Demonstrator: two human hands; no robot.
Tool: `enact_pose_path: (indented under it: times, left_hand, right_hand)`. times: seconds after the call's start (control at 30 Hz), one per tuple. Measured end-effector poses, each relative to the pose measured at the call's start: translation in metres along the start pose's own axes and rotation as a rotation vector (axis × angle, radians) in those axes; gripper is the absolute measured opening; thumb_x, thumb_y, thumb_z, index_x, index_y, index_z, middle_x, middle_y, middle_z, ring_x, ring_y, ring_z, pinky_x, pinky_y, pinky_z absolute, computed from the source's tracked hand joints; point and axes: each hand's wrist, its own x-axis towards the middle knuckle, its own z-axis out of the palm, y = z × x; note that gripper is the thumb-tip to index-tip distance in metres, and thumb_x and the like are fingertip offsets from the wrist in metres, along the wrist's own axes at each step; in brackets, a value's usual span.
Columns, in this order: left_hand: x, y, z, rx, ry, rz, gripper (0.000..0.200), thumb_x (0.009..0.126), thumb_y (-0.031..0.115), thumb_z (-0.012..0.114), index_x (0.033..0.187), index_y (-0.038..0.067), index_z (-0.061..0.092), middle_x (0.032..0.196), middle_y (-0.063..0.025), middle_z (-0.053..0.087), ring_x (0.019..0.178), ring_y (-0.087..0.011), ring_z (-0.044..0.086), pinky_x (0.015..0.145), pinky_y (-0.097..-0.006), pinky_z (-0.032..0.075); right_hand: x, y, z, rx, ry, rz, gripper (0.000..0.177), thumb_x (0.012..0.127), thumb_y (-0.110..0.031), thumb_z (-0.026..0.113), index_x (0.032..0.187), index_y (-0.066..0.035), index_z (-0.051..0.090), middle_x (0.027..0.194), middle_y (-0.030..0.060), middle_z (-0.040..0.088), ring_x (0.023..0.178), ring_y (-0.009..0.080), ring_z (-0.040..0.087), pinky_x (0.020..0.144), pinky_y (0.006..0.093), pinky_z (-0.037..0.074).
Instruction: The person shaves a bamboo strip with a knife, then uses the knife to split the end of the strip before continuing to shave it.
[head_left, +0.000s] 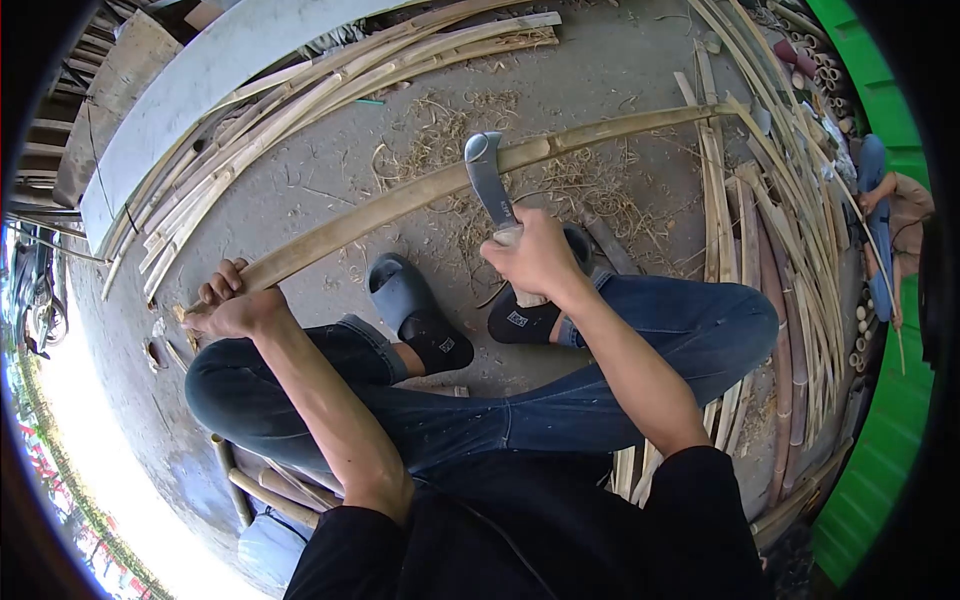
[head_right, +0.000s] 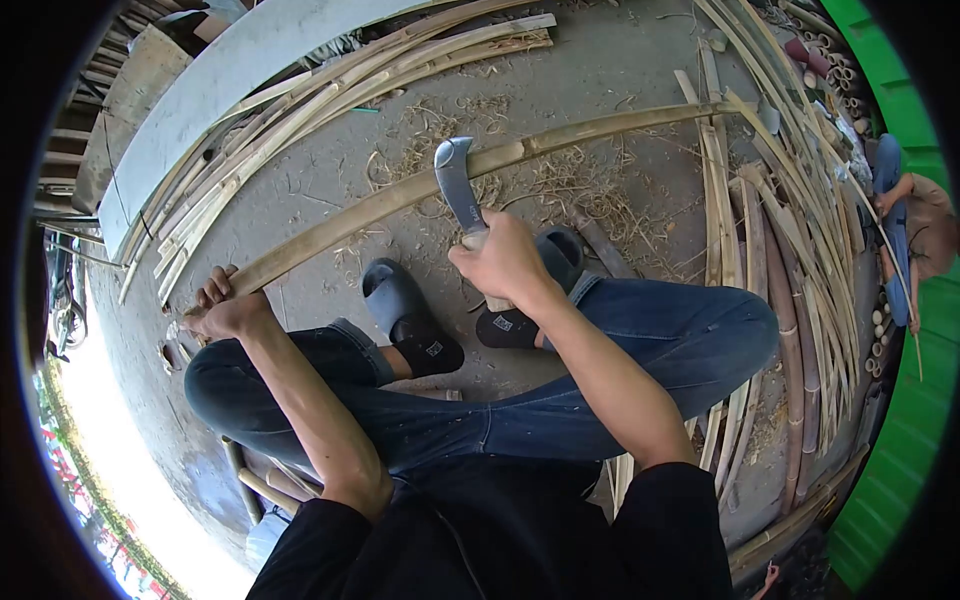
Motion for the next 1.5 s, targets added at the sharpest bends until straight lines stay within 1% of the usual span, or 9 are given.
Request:
enact_pose_path:
  times: [0.2, 0.33, 0.4, 0.43, 0.6, 1.0, 1.3, 1.4, 1.5]
  left_hand:
    - [-0.003, 0.001, 0.003, -0.015, -0.045, -0.003, 0.067, 0.098, 0.076, 0.019, 0.078, 0.016, 0.040, 0.056, 0.0012, 0.033, 0.053, -0.0161, 0.034, 0.061, -0.0290, 0.037]
    - [0.002, -0.003, -0.001, 0.015, -0.049, 0.005, 0.066, 0.098, 0.075, 0.018, 0.078, 0.016, 0.040, 0.058, 0.0009, 0.034, 0.056, -0.0173, 0.039, 0.063, -0.0299, 0.041]
    - [0.021, -0.007, -0.020, 0.027, -0.117, -0.012, 0.071, 0.100, 0.073, 0.015, 0.087, 0.013, 0.050, 0.072, -0.0047, 0.052, 0.071, -0.0212, 0.054, 0.076, -0.0352, 0.048]
    - [0.012, -0.004, -0.008, 0.023, -0.112, 0.000, 0.071, 0.100, 0.073, 0.015, 0.087, 0.013, 0.050, 0.072, -0.0047, 0.052, 0.071, -0.0212, 0.054, 0.076, -0.0352, 0.048]
    - [-0.005, 0.003, 0.008, 0.311, -0.195, 0.165, 0.087, 0.101, 0.069, 0.007, 0.133, 0.003, 0.054, 0.126, -0.0143, 0.061, 0.116, -0.0278, 0.055, 0.106, -0.0482, 0.042]
    - [-0.004, 0.001, 0.009, 0.137, -0.057, 0.016, 0.083, 0.101, 0.070, 0.013, 0.117, 0.002, 0.057, 0.082, -0.0054, 0.054, 0.076, -0.0179, 0.050, 0.073, -0.0291, 0.046]
    - [0.011, 0.009, -0.006, 0.123, -0.023, 0.063, 0.077, 0.099, 0.074, 0.018, 0.105, 0.006, 0.055, 0.074, -0.0044, 0.054, 0.072, -0.0171, 0.058, 0.072, -0.0297, 0.051]
    - [0.013, 0.012, -0.007, 0.062, -0.082, 0.026, 0.077, 0.098, 0.075, 0.019, 0.105, 0.007, 0.054, 0.075, -0.0043, 0.053, 0.070, -0.0166, 0.057, 0.070, -0.0286, 0.051]
    - [0.010, 0.009, -0.005, 0.059, -0.045, 0.058, 0.077, 0.096, 0.079, 0.019, 0.101, 0.009, 0.052, 0.076, -0.0034, 0.052, 0.069, -0.0163, 0.055, 0.070, -0.0294, 0.050]
  right_hand:
    - [0.032, 0.030, -0.049, 0.088, 0.103, 0.134, 0.018, 0.080, -0.013, 0.073, 0.091, 0.000, 0.067, 0.072, 0.0078, 0.071, 0.056, 0.0134, 0.066, 0.051, 0.0326, 0.053]
    - [-0.007, -0.045, 0.039, 0.122, -0.053, -0.101, 0.038, 0.077, -0.018, 0.074, 0.104, 0.007, 0.065, 0.073, 0.0157, 0.070, 0.066, 0.0252, 0.071, 0.065, 0.0378, 0.057]
    - [-0.028, -0.090, 0.071, 0.219, -0.277, -0.148, 0.042, 0.074, -0.021, 0.073, 0.104, 0.007, 0.066, 0.076, 0.0245, 0.068, 0.076, 0.0354, 0.072, 0.071, 0.0404, 0.056]
    - [-0.030, -0.096, 0.097, 0.081, -0.017, -0.492, 0.039, 0.074, -0.021, 0.073, 0.103, 0.005, 0.067, 0.075, 0.0227, 0.069, 0.071, 0.0353, 0.071, 0.069, 0.0401, 0.056]
    - [-0.003, -0.081, 0.024, 0.122, -0.062, -0.133, 0.026, 0.078, -0.016, 0.074, 0.095, 0.001, 0.064, 0.068, 0.0069, 0.067, 0.060, 0.0137, 0.064, 0.057, 0.0324, 0.052]
    - [-0.001, 0.039, -0.060, -0.059, 0.430, -0.062, 0.048, 0.082, -0.023, 0.075, 0.113, 0.012, 0.060, 0.085, 0.0218, 0.071, 0.078, 0.0364, 0.071, 0.070, 0.0414, 0.054]
    - [-0.028, -0.062, 0.054, 0.018, 0.000, -0.281, 0.056, 0.081, -0.023, 0.073, 0.122, 0.010, 0.056, 0.091, 0.0310, 0.069, 0.096, 0.0487, 0.067, 0.083, 0.0446, 0.055]
    - [-0.020, -0.049, 0.012, 0.057, 0.004, -0.204, 0.040, 0.079, -0.022, 0.075, 0.104, 0.006, 0.058, 0.085, 0.0237, 0.068, 0.086, 0.0400, 0.070, 0.079, 0.0430, 0.055]
    - [0.014, 0.007, -0.014, -0.040, 0.309, -0.107, 0.026, 0.086, -0.017, 0.071, 0.098, 0.002, 0.057, 0.066, 0.0078, 0.064, 0.051, 0.0167, 0.064, 0.048, 0.0334, 0.051]
